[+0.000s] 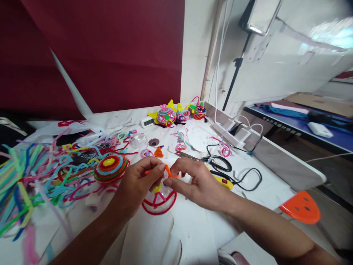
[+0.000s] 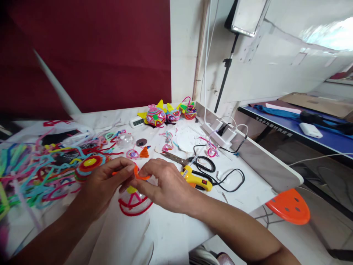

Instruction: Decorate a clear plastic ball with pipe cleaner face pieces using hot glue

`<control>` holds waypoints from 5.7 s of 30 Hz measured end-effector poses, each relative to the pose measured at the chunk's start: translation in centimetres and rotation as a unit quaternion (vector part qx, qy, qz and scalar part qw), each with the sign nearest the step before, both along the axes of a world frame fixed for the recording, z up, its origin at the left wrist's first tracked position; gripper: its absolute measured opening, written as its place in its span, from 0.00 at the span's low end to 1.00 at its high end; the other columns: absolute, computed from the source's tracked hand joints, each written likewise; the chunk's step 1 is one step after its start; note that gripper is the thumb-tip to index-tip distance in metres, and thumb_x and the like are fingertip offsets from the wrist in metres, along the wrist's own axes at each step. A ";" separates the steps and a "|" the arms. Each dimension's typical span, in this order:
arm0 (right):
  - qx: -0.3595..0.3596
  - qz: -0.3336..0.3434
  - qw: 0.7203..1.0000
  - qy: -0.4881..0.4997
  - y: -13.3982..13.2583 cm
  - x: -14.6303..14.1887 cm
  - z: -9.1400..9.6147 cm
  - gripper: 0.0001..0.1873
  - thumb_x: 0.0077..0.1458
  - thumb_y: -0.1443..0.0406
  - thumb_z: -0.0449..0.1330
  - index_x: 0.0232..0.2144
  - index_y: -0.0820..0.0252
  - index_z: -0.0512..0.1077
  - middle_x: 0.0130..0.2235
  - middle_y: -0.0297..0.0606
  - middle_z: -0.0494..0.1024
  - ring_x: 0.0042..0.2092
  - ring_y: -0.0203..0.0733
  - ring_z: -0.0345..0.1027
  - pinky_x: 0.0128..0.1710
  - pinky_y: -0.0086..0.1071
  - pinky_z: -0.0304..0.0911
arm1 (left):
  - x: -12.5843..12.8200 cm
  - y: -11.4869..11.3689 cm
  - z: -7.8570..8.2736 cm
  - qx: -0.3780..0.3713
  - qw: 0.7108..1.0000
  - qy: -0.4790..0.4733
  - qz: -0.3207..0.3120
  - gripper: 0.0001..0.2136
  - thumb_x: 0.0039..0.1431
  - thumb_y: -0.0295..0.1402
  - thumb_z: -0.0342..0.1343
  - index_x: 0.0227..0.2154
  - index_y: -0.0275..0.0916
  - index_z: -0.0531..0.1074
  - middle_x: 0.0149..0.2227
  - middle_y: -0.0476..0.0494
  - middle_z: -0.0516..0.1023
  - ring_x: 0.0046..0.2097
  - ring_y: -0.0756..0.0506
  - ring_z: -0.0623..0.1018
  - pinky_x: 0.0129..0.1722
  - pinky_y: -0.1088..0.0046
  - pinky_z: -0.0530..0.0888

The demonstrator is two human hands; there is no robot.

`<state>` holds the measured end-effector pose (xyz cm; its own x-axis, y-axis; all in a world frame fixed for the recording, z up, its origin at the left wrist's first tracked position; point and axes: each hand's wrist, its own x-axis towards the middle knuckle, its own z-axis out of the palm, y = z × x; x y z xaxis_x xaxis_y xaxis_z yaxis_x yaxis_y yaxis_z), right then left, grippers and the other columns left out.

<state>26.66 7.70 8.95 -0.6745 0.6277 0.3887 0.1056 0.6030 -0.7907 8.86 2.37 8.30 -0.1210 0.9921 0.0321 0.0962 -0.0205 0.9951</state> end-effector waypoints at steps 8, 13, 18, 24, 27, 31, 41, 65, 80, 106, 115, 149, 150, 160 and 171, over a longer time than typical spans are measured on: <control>0.003 -0.036 0.999 0.012 -0.2 -0.3 0.1 0.10 0.63 0.60 0.55 0.35 0.60 0.72 0.27 0.31 0.76 0.27 0.31 0.67 0.28 0.24 0.58 | 0.2 0.0 -0.3 0.040 0.997 0.066 0.030 0.08 0.57 0.39 0.57 0.29 0.40 0.72 0.21 0.54 0.67 0.22 0.53 0.64 0.20 0.78 0.61; -0.067 -0.042 0.997 0.026 0.1 -0.3 0.4 0.11 0.63 0.62 0.54 0.31 0.61 0.72 0.23 0.31 0.76 0.25 0.32 0.68 0.28 0.25 0.60 | 0.6 -0.5 0.2 0.146 0.956 0.248 0.055 0.05 0.58 0.35 0.56 0.30 0.41 0.73 0.27 0.50 0.75 0.28 0.50 0.72 0.27 0.76 0.69; -0.198 -0.004 0.980 0.030 1.1 -0.1 0.5 0.12 0.61 0.63 0.56 0.28 0.62 0.72 0.19 0.30 0.74 0.21 0.30 0.63 0.26 0.25 0.58 | 0.6 -0.8 0.2 0.216 0.918 0.328 0.056 0.03 0.59 0.32 0.55 0.31 0.41 0.73 0.30 0.49 0.78 0.32 0.48 0.75 0.35 0.74 0.71; -0.111 0.003 0.994 0.000 1.4 0.0 0.0 0.12 0.61 0.61 0.57 0.30 0.63 0.74 0.23 0.32 0.74 0.26 0.33 0.66 0.28 0.27 0.60 | 0.2 -0.4 0.4 0.016 0.991 0.124 -0.046 0.14 0.62 0.42 0.50 0.26 0.38 0.71 0.22 0.52 0.71 0.23 0.52 0.68 0.21 0.78 0.64; -0.166 0.042 0.985 0.005 1.5 0.2 -0.2 0.11 0.58 0.59 0.61 0.32 0.63 0.73 0.25 0.34 0.76 0.27 0.34 0.68 0.27 0.26 0.60 | 0.3 -0.1 0.1 -0.026 0.997 0.057 -0.043 0.14 0.59 0.42 0.53 0.24 0.37 0.70 0.21 0.52 0.70 0.20 0.54 0.65 0.19 0.78 0.61; -0.234 0.060 0.970 0.029 1.8 0.5 -0.3 0.15 0.53 0.56 0.66 0.35 0.63 0.73 0.27 0.36 0.77 0.28 0.35 0.69 0.29 0.27 0.62 | 0.3 0.2 -0.4 -0.052 0.998 0.020 -0.028 0.14 0.57 0.43 0.56 0.24 0.37 0.69 0.19 0.54 0.67 0.19 0.55 0.61 0.17 0.80 0.56; -0.334 0.066 0.939 0.048 1.9 0.9 -0.1 0.17 0.50 0.54 0.67 0.28 0.64 0.74 0.26 0.37 0.79 0.25 0.32 0.70 0.23 0.24 0.61 | 0.4 -0.1 -0.1 0.038 0.985 0.167 -0.020 0.09 0.59 0.39 0.56 0.29 0.38 0.74 0.21 0.54 0.69 0.22 0.54 0.65 0.21 0.80 0.62; -0.398 0.051 0.914 0.058 2.2 0.5 -0.6 0.21 0.44 0.52 0.69 0.29 0.65 0.74 0.25 0.37 0.79 0.23 0.32 0.70 0.20 0.23 0.60 | 0.0 -0.1 -1.1 0.034 0.979 0.200 0.019 0.13 0.59 0.44 0.54 0.28 0.39 0.72 0.23 0.52 0.70 0.25 0.51 0.68 0.25 0.77 0.65; -0.270 0.052 0.961 0.032 1.8 0.5 -1.2 0.16 0.53 0.55 0.65 0.35 0.63 0.73 0.26 0.33 0.74 0.25 0.31 0.63 0.24 0.25 0.56 | 0.2 0.2 -0.7 0.009 0.982 0.191 -0.005 0.12 0.57 0.42 0.55 0.27 0.39 0.74 0.21 0.53 0.67 0.23 0.52 0.63 0.22 0.79 0.60; 0.219 -0.024 0.975 -0.023 2.2 0.1 -1.4 0.09 0.63 0.69 0.52 0.34 0.62 0.72 0.30 0.37 0.73 0.32 0.37 0.66 0.33 0.29 0.60 | 0.3 0.4 -1.2 0.005 0.993 0.111 -0.026 0.11 0.57 0.41 0.55 0.26 0.38 0.72 0.21 0.52 0.70 0.23 0.52 0.66 0.23 0.78 0.63; 0.252 -0.024 0.967 -0.031 2.6 0.8 -0.9 0.10 0.64 0.69 0.51 0.37 0.63 0.72 0.31 0.39 0.73 0.34 0.37 0.66 0.34 0.29 0.60 | -0.1 0.6 -1.0 -0.059 0.997 0.025 -0.041 0.12 0.54 0.42 0.57 0.28 0.37 0.75 0.20 0.53 0.65 0.21 0.54 0.59 0.19 0.78 0.55; 0.042 -0.019 0.999 -0.030 2.5 0.1 0.0 0.07 0.58 0.70 0.59 0.34 0.63 0.78 0.28 0.33 0.78 0.27 0.31 0.66 0.28 0.25 0.56 | 0.4 0.8 -0.2 -0.069 0.995 -0.051 -0.055 0.11 0.52 0.40 0.62 0.29 0.36 0.73 0.17 0.55 0.68 0.19 0.56 0.63 0.18 0.81 0.58; 0.057 -0.018 0.998 -0.027 2.5 0.2 -0.1 0.07 0.58 0.70 0.58 0.34 0.63 0.78 0.28 0.34 0.78 0.27 0.31 0.66 0.28 0.25 0.56 | 0.4 0.8 -0.2 -0.068 0.995 -0.049 -0.054 0.11 0.53 0.40 0.62 0.28 0.36 0.72 0.17 0.55 0.68 0.19 0.56 0.62 0.18 0.81 0.58; 0.292 -0.029 0.951 -0.094 2.3 0.2 -0.8 0.15 0.64 0.67 0.48 0.30 0.64 0.73 0.27 0.37 0.72 0.29 0.36 0.63 0.29 0.29 0.54 | 0.6 0.5 -0.4 -0.054 0.997 0.033 -0.050 0.12 0.57 0.42 0.57 0.28 0.37 0.69 0.18 0.55 0.67 0.20 0.55 0.61 0.19 0.79 0.56; 0.369 -0.027 0.926 -0.079 1.9 -0.1 -1.6 0.18 0.64 0.67 0.46 0.26 0.64 0.71 0.24 0.36 0.70 0.27 0.36 0.59 0.28 0.32 0.51 | 0.7 -0.4 -0.7 -0.013 0.990 0.134 -0.038 0.12 0.59 0.43 0.54 0.30 0.38 0.70 0.24 0.52 0.68 0.27 0.52 0.66 0.26 0.75 0.61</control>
